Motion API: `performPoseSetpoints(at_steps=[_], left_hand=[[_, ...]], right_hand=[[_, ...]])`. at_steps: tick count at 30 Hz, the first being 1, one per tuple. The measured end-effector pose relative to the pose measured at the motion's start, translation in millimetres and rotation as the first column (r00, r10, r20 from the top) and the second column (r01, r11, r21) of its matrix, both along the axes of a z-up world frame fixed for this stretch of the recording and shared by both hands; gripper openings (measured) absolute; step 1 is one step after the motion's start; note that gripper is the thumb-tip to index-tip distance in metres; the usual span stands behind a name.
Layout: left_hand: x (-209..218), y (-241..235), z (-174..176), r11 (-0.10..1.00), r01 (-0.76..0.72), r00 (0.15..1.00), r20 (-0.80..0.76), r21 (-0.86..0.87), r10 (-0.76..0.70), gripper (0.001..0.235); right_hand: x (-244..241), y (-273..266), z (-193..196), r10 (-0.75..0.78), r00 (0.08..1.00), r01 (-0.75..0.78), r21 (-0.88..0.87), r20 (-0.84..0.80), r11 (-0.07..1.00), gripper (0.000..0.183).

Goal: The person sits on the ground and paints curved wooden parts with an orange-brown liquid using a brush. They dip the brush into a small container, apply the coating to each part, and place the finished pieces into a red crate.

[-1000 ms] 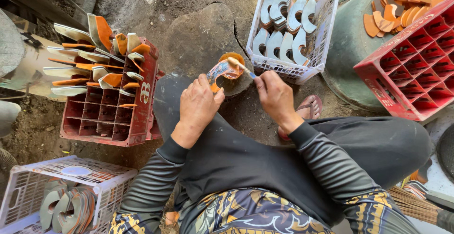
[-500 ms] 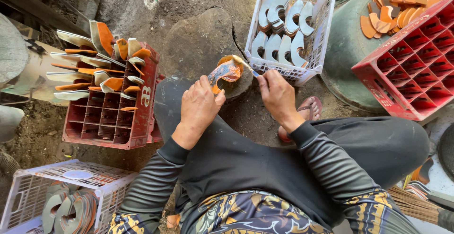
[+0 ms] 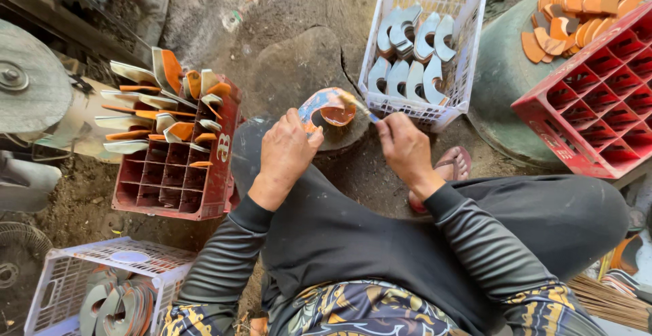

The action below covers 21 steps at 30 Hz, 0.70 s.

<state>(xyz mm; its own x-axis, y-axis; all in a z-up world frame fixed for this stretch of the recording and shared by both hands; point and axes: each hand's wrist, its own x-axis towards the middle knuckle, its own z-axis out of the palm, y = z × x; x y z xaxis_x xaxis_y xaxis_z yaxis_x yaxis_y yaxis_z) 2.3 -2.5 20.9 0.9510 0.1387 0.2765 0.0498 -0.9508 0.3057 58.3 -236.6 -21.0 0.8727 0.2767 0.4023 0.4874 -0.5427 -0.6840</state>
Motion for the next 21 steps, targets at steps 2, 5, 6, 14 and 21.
performPoseSetpoints(at_steps=[2,5,6,14,21], left_hand=[[0.4,-0.4,3.3,1.0,-0.015,0.999,-0.037,0.001,0.015,0.045],[2.6,1.0,11.1,1.0,-0.019,0.999,-0.026,0.012,0.019,0.046],[0.9,0.3,12.3,1.0,-0.017,1.0,-0.019,0.015,0.017,0.046],[-1.2,-13.8,30.0,0.999,-0.003,1.0,-0.018,0.032,0.004,0.045],[-11.8,-8.6,40.1,0.994,-0.001,1.0,-0.018,0.108,0.003,0.046]], right_hand=[[7.0,-9.6,1.3,-0.066,0.998,0.066,-0.023,-0.006,0.998,0.021],[13.0,-11.1,6.7,-0.089,0.993,0.091,0.024,-0.071,0.996,0.022],[10.3,-8.8,8.2,-0.067,0.996,0.069,0.032,-0.055,0.997,0.021],[-25.9,28.6,29.4,0.136,0.989,-0.14,0.076,0.059,0.987,0.021],[3.8,19.1,19.0,0.031,0.999,-0.033,0.056,0.042,0.998,0.022]])
